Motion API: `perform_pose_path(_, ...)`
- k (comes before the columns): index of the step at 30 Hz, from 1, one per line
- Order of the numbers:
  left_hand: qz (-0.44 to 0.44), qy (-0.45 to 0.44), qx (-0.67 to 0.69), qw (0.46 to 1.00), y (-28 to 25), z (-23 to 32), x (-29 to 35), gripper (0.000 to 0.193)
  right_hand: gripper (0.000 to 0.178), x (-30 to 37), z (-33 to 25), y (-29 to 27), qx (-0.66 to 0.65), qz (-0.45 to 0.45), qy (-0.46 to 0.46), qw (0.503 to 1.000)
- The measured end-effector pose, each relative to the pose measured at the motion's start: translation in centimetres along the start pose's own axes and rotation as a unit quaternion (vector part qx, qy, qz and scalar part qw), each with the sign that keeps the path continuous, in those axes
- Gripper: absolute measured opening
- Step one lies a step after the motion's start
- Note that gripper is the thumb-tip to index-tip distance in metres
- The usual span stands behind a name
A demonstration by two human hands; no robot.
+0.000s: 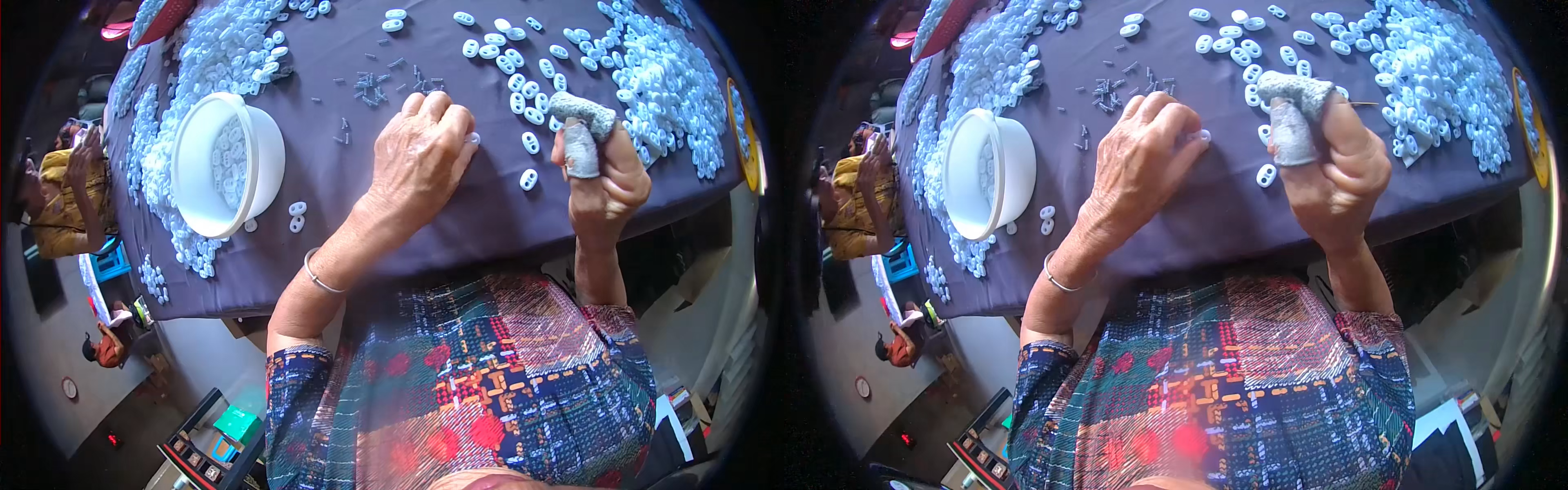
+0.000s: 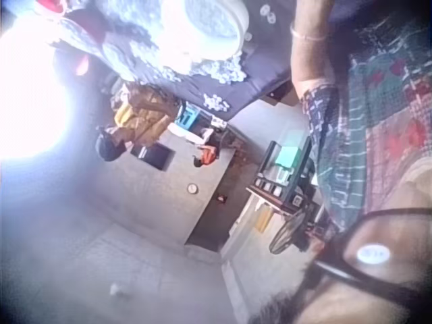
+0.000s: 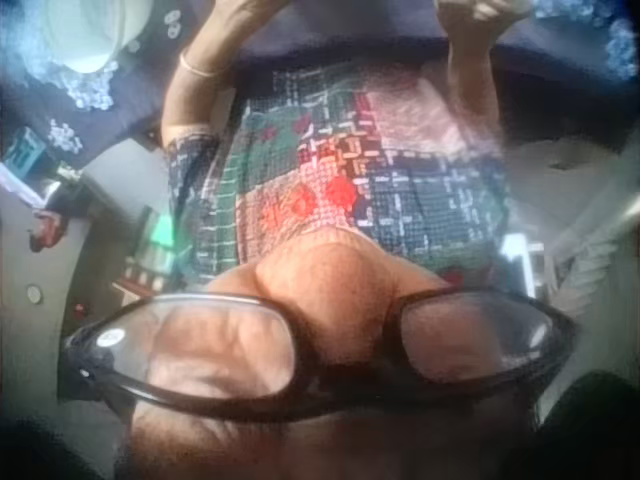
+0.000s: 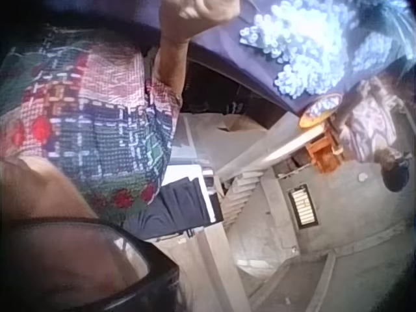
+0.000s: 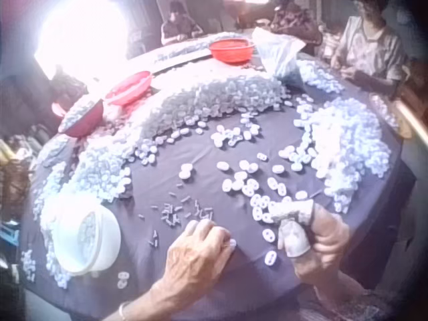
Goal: The person assembles plastic cord locks by inserting springs into plastic toggle pieces by hand, and sorts through piles of plastic components on the table.
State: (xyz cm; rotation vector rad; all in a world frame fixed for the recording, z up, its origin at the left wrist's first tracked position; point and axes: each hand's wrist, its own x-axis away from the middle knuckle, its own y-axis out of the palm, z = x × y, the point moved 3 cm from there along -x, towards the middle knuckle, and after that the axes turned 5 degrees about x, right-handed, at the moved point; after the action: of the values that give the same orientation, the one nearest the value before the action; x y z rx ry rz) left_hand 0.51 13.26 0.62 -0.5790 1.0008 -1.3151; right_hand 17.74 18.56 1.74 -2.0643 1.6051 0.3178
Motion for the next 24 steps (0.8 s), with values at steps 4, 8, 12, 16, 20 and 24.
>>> perform_pose_path(4, 0.033, 0.018, 0.068, 0.997, -1.0, 0.4, 1.5, 0.016, 0.023, 0.4, 0.4, 0.3, 0.012, -0.043, -0.038, 0.998)
perform_pose_path(8, 0.103, -0.093, 0.176, 0.975, -3.1, -0.3, 6.3, 0.019, 0.024, 0.3, -0.6, 1.5, 0.036, -0.093, -0.025, 0.995)
perform_pose_path(12, 0.127, -0.145, 0.151, 0.969, -4.3, -1.3, 10.3, 0.017, 0.024, 0.3, 0.0, 3.2, 0.107, -0.148, -0.120, 0.976)
perform_pose_path(16, 0.142, -0.090, 0.134, 0.977, -4.6, -0.9, 10.7, 0.021, 0.026, -0.2, -0.7, 4.7, 0.171, -0.220, -0.140, 0.950)
perform_pose_path(20, 0.092, 0.017, 0.052, 0.994, -3.7, -1.5, 9.9, 0.026, 0.022, -0.1, -0.8, 5.3, 0.211, -0.270, -0.134, 0.930)
perform_pose_path(24, 0.087, 0.008, 0.021, 0.996, -3.8, -2.0, 10.0, 0.025, 0.017, 0.3, -0.6, 6.7, 0.259, -0.304, -0.163, 0.902)
